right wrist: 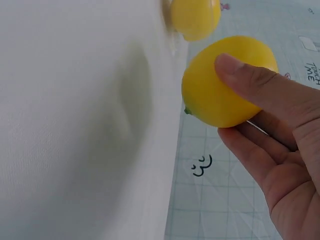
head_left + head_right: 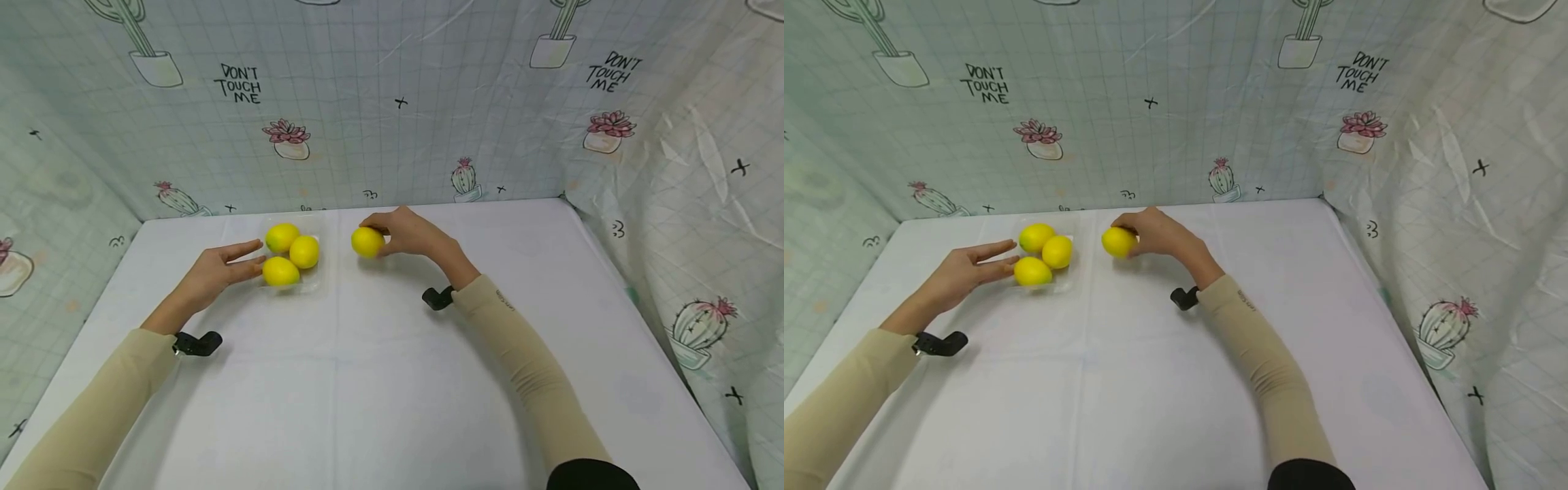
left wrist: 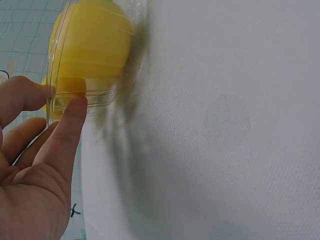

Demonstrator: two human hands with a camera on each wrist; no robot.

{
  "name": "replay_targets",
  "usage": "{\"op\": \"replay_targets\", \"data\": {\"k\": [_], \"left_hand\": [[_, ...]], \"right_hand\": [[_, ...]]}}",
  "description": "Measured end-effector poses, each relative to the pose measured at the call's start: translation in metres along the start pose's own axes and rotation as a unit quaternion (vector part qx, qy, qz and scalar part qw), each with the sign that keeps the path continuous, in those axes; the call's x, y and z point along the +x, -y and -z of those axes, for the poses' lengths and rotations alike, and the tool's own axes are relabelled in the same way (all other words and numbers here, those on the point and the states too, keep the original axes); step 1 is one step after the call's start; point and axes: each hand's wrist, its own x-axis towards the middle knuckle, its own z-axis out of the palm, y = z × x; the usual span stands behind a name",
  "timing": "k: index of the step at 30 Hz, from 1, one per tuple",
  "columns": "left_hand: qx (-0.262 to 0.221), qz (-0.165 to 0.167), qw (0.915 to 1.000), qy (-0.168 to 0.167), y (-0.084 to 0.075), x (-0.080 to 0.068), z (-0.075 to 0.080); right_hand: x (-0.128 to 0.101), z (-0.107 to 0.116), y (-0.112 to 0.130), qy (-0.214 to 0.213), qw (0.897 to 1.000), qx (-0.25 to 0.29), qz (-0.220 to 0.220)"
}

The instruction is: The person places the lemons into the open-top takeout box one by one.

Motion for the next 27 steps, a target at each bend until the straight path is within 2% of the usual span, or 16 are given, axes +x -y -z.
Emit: {"op": "replay_targets", "data": {"k": [5, 10, 15, 27], "left_hand": [[-0.016, -0.005, 0.9999, 0.003, -0.002, 0.000, 0.001], [-0.027, -0.001, 0.9996, 0.006, -0.002, 0.000, 0.001], [-0.030, 0.002, 0.9995, 0.007, 0.000, 0.001, 0.001], [-0.035, 0.009, 0.9993, 0.005, 0.003, 0.004, 0.001]], "right_hand": [[0.005, -0.003, 0.005, -0.004, 1.000, 0.026, -0.010], [0.013, -0.010, 0.007, -0.021, 0.997, 0.076, 0.000], [0.018, -0.015, 0.014, -0.034, 0.995, 0.098, 0.009], [0.030, -0.019, 0.037, -0.050, 0.987, 0.142, 0.060]]}}
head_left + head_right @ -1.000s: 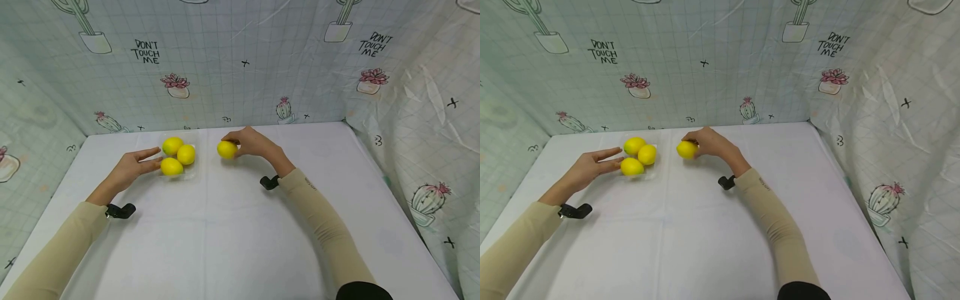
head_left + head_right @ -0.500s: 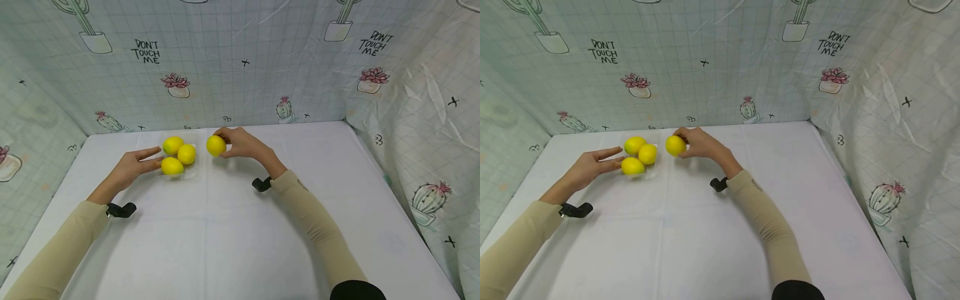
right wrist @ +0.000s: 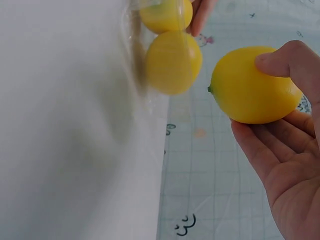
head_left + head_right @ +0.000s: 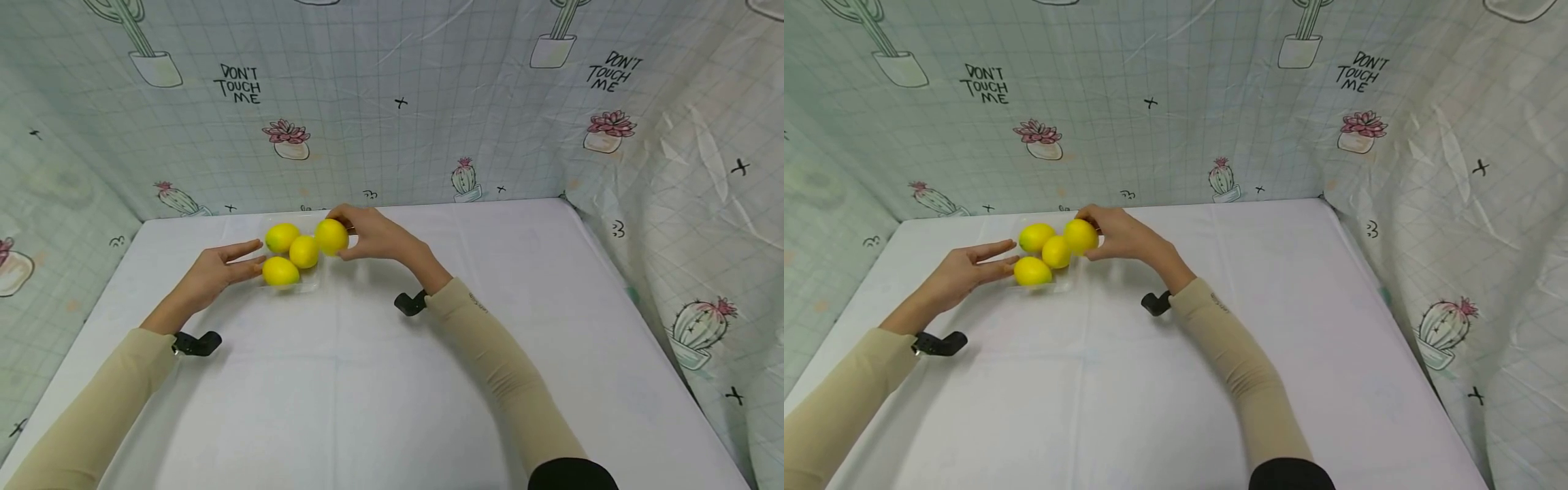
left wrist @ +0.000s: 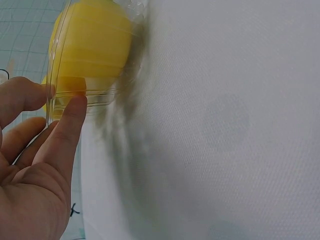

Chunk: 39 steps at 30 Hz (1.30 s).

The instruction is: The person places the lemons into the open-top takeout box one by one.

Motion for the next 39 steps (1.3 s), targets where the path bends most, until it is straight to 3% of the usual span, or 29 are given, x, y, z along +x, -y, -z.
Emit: {"op": "replay_targets", "data": {"k": [6, 17, 27, 34, 39], "left_hand": [[-0.010, -0.001, 0.9999, 0.003, 0.001, 0.000, 0.000], [-0.010, -0.007, 0.9999, 0.007, -0.001, -0.002, 0.001], [-0.024, -0.012, 0.9996, 0.010, 0.002, -0.003, 0.001], [-0.032, -0.012, 0.9994, 0.011, 0.003, -0.003, 0.001], [-0.022, -0.015, 0.9996, 0.005, 0.003, -0.003, 0.001]], "right_hand": [[0.011, -0.004, 0.014, 0.013, 1.000, -0.004, 0.015], [0.039, -0.011, 0.026, 0.033, 0.999, -0.025, -0.008], [0.077, -0.030, 0.031, 0.070, 0.995, -0.065, 0.003], [0.097, -0.041, 0.025, 0.106, 0.992, -0.065, -0.030], [0.105, -0.046, 0.021, 0.108, 0.991, -0.063, -0.037]]}}
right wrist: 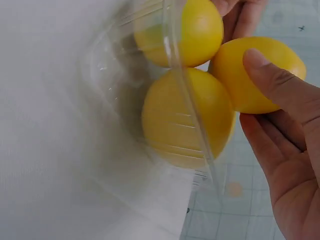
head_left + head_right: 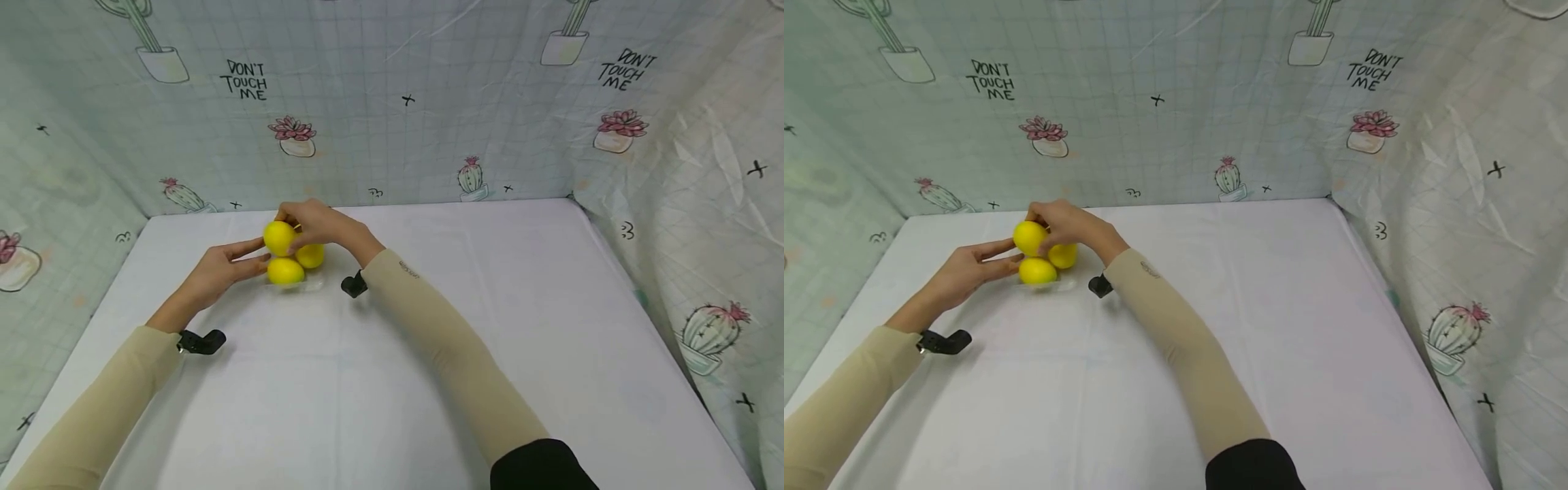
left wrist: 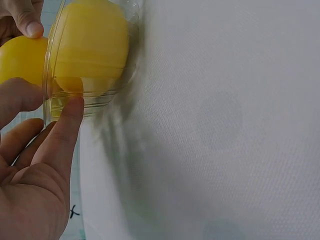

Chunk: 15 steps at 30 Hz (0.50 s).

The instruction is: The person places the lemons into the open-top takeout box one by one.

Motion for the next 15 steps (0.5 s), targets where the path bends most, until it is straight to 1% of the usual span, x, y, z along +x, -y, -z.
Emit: {"op": "replay_targets", "data": {"k": [4, 9, 11, 15], "left_hand": [[0.004, 0.009, 0.9999, -0.004, -0.002, -0.001, 0.001], [0.009, 0.016, 0.9998, -0.003, -0.005, -0.001, 0.001], [0.008, 0.013, 0.9999, -0.002, -0.006, -0.002, 0.001], [0.006, 0.009, 0.9999, 0.002, -0.007, -0.003, 0.001]], "right_hand": [[0.008, -0.004, 0.002, 0.018, 1.000, -0.010, 0.010], [0.014, -0.003, 0.004, 0.047, 0.999, -0.015, -0.003], [0.014, 0.000, 0.002, 0.051, 0.999, -0.004, -0.003], [0.014, 0.004, -0.001, 0.060, 0.998, 0.024, 0.022]]}}
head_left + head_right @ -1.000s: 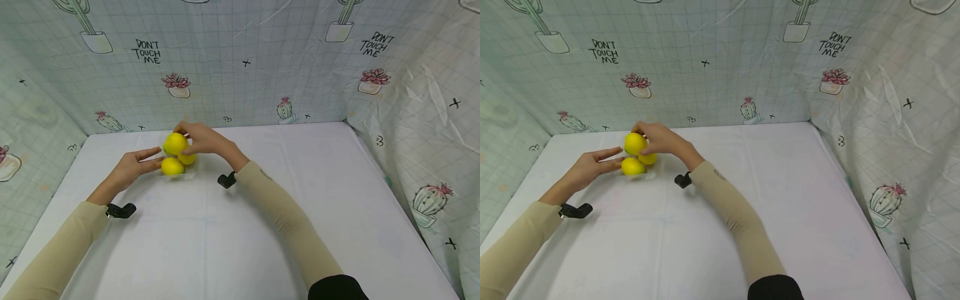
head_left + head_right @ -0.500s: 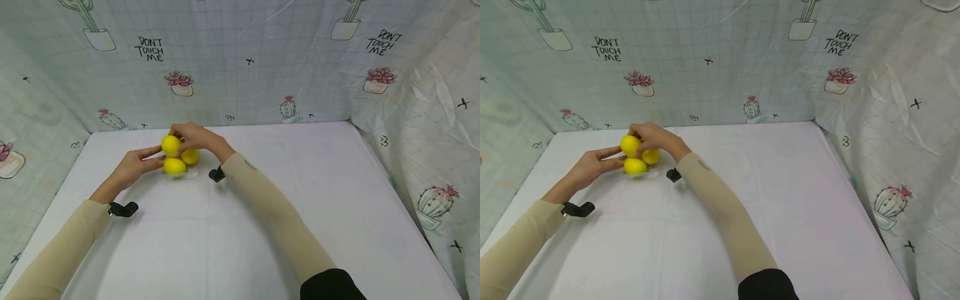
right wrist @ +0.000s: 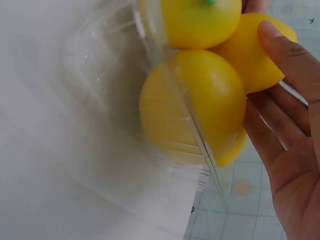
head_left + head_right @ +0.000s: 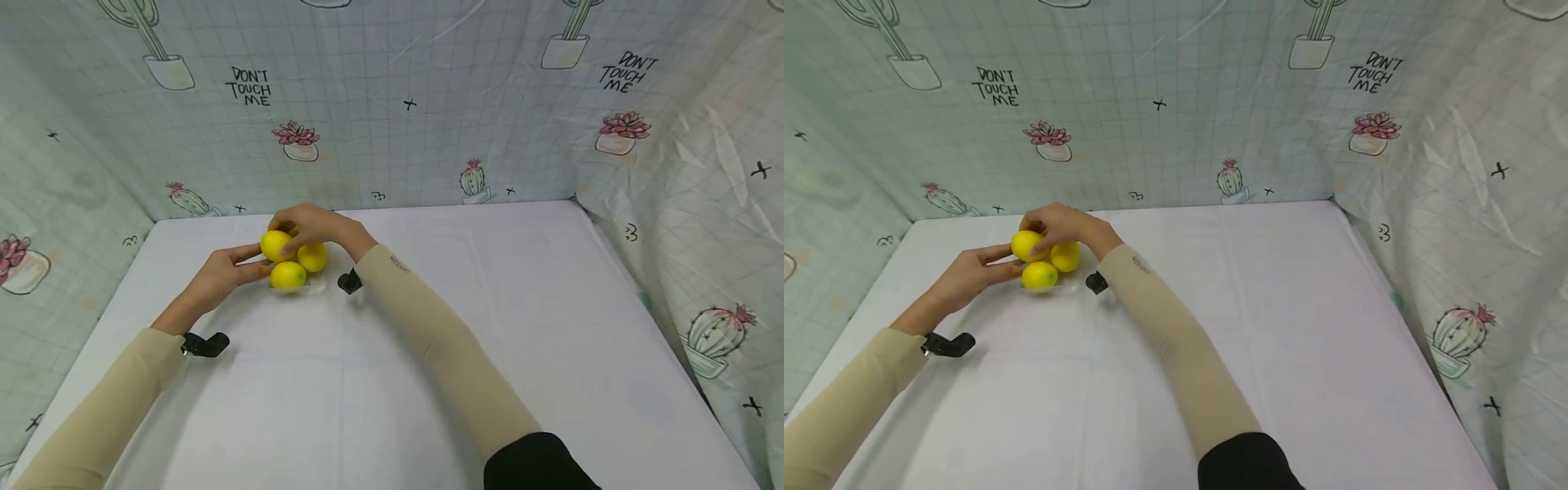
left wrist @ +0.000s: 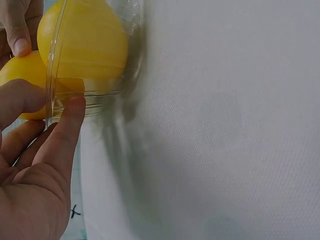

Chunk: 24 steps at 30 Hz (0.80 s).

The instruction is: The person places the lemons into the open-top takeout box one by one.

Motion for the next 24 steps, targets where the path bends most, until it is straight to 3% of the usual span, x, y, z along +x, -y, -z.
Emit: {"op": "replay_targets", "data": {"k": [7, 17, 24], "left_hand": [[0.008, 0.002, 1.0000, 0.001, 0.000, -0.001, 0.001], [0.011, 0.001, 0.9999, -0.009, 0.005, 0.001, 0.002], [0.025, 0.001, 0.9996, -0.012, 0.004, -0.002, 0.001]], "right_hand": [[0.006, 0.009, 0.002, 0.022, 0.998, -0.027, 0.060], [0.020, 0.006, -0.013, 0.053, 0.996, -0.044, 0.058], [0.021, 0.013, -0.005, 0.070, 0.993, -0.064, 0.076]]}}
